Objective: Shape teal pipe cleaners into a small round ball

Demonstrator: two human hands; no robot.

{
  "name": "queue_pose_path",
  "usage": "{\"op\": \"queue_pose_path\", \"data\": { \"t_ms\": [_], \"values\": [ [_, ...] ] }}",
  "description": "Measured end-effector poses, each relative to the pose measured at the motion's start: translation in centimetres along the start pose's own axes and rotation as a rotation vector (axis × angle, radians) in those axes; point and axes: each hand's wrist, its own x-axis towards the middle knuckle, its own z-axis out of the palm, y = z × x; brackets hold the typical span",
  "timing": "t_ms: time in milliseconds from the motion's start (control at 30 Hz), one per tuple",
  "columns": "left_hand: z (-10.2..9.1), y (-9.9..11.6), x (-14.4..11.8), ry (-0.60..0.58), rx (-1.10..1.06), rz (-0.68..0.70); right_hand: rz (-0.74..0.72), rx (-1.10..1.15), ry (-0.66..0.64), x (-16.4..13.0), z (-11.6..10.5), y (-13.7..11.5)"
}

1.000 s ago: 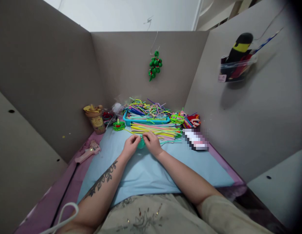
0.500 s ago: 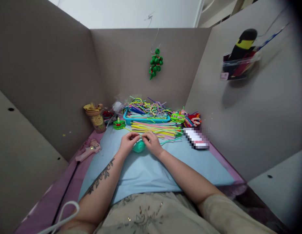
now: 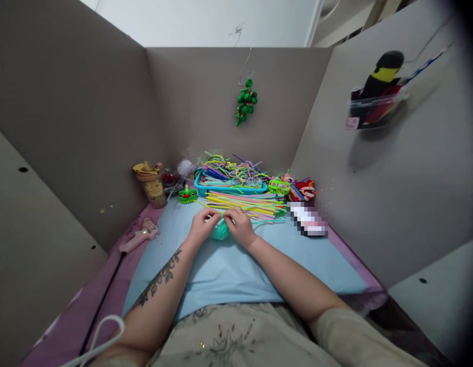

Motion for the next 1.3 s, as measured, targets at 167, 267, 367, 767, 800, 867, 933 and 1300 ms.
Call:
{"op": "queue_pose_path", "data": {
  "t_ms": [167, 267, 367, 767, 800, 867, 933, 1300],
  "values": [
    [0.2, 0.0, -0.3, -0.018, -0.005, 0.001, -0.057, -0.217, -0.041, -0.4, 0.0, 0.0],
    [0.4, -0.5, -0.2, -0.067, -0.109, -0.064, -0.074, -0.255, -0.041, -0.5, 0.1, -0.1],
    [0.5, -0.7, -0.2, -0.114, -0.158, -0.072, -0.074, -0.263, -0.024, -0.5, 0.3, -0.1],
    [0.9, -1.0, -0.3, -0.030, 0.009, 0.025, 0.069, 0.028, -0.037, -0.3, 0.7, 0.4],
    [0.9, -1.0, -0.3, -0.028, 0.027, 0.045, 0.074, 0.039, -0.054, -0.3, 0.7, 0.5],
    [0.9, -1.0, -0.3, -0.028, 0.052, 0.070, 0.056, 0.053, -0.089, -0.2, 0.6, 0.6],
    [0.8, -1.0, -0.3, -0.027, 0.054, 0.063, 0.029, 0.054, -0.111, -0.3, 0.5, 0.8],
    [1.3, -1.1, -0.3, -0.035, 0.008, -0.045, -0.109, -0.170, -0.190, -0.3, 0.0, 1.3]
  ]
}}
